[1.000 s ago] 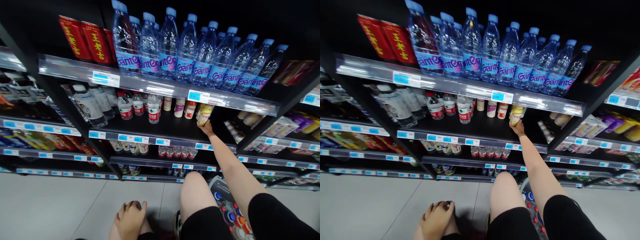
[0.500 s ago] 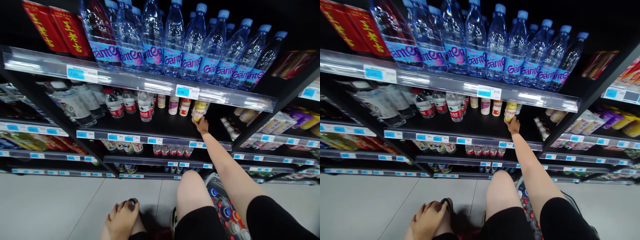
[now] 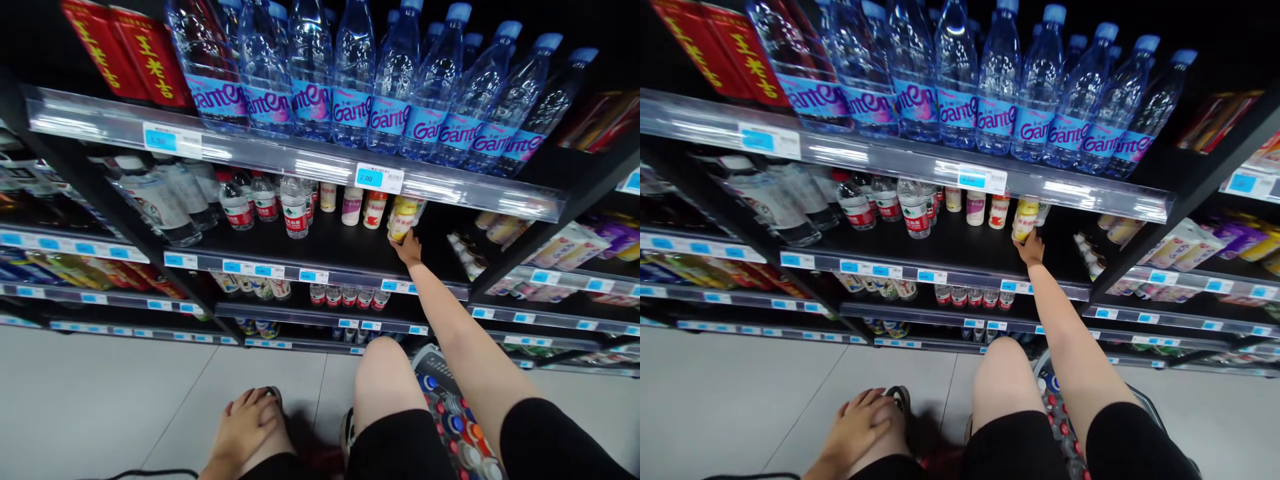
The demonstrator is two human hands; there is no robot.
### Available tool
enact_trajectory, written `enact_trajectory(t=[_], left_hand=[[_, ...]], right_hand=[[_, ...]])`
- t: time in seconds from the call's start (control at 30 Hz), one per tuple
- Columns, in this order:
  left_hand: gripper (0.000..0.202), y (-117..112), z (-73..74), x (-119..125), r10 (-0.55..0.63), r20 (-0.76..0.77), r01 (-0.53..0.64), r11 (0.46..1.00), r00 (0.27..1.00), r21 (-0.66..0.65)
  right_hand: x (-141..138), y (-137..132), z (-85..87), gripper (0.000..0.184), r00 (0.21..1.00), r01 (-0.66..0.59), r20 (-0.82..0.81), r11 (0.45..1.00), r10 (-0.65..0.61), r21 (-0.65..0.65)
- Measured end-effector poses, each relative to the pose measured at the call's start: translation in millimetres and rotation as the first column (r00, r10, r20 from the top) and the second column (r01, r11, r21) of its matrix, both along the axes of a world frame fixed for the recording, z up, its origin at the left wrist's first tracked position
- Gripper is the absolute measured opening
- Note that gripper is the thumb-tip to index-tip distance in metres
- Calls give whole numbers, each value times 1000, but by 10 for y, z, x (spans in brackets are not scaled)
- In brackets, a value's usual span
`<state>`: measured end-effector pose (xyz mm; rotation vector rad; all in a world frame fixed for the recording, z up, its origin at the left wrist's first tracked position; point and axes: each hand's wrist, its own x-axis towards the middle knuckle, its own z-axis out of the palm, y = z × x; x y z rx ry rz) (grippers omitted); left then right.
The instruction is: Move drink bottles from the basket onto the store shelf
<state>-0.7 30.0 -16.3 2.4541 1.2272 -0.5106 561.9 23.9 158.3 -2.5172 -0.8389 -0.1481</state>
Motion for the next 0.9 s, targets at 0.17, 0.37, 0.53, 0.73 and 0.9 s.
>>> enact_trajectory(t=[0.17, 0.37, 0.53, 0.73, 0.9], left_hand=[[51, 83, -149, -136, 92, 69, -95, 994, 993, 44], [56, 152, -206, -259, 130, 150, -135, 990, 980, 25], [47, 58, -18, -67, 208, -36, -206, 977, 978, 57], [46, 41, 21, -93, 240, -46, -239, 970, 970, 37], [45, 101, 60, -111, 264, -42, -264, 964, 964, 2]], right_hand=[[15, 1, 10, 87, 1000, -15, -16, 1000, 14, -20], [38, 11, -16, 90, 1000, -24, -5, 1000, 24, -5], [-46, -12, -12, 108, 990, 31, 135, 995, -44, 99], [-380, 161, 297, 72, 731, -412, 566, 908, 380, -78], [-691, 755, 435, 99, 853, -387, 412, 918, 320, 89]])
